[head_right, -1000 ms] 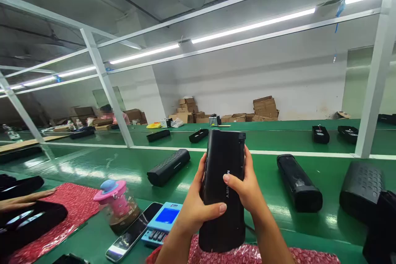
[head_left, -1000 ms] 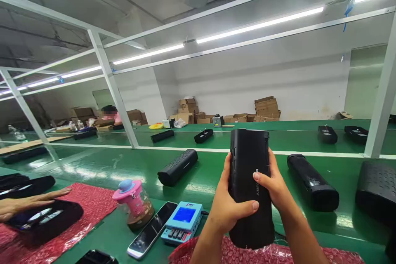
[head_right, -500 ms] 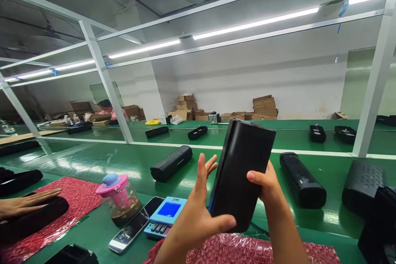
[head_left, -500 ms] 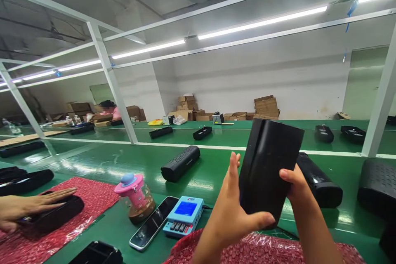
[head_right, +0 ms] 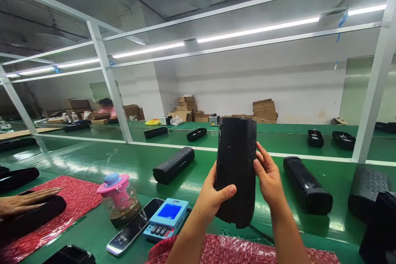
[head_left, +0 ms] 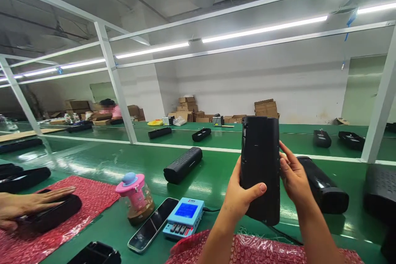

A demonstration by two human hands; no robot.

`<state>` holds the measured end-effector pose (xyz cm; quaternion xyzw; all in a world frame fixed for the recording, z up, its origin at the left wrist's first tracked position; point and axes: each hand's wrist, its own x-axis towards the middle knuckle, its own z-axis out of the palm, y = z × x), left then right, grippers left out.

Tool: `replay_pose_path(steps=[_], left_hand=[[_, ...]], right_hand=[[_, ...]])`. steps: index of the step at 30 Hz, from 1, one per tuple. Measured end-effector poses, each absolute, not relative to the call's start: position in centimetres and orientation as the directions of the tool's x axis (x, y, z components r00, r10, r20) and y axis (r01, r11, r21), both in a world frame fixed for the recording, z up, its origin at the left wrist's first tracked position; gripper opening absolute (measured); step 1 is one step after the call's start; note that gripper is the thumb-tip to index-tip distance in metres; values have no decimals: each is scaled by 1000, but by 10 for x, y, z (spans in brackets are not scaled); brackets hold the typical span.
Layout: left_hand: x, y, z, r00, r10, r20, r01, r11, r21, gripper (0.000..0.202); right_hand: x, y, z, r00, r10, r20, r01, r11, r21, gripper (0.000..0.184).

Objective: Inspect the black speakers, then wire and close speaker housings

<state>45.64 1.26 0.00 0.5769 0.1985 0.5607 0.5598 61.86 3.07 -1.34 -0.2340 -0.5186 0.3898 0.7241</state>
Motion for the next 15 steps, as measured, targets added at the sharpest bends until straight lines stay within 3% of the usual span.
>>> replay_pose_path(steps=[4,15], left_hand=[[456,16,-4,292,869,399,-376,-279,883,89],[458,8,-5,318,856,408,-303,-316,899,91]], right_hand=[[594,26,-14,110,762,639,-306,637,-707,89],[596,27,-16,199,694,692,-362,708,-606,80]])
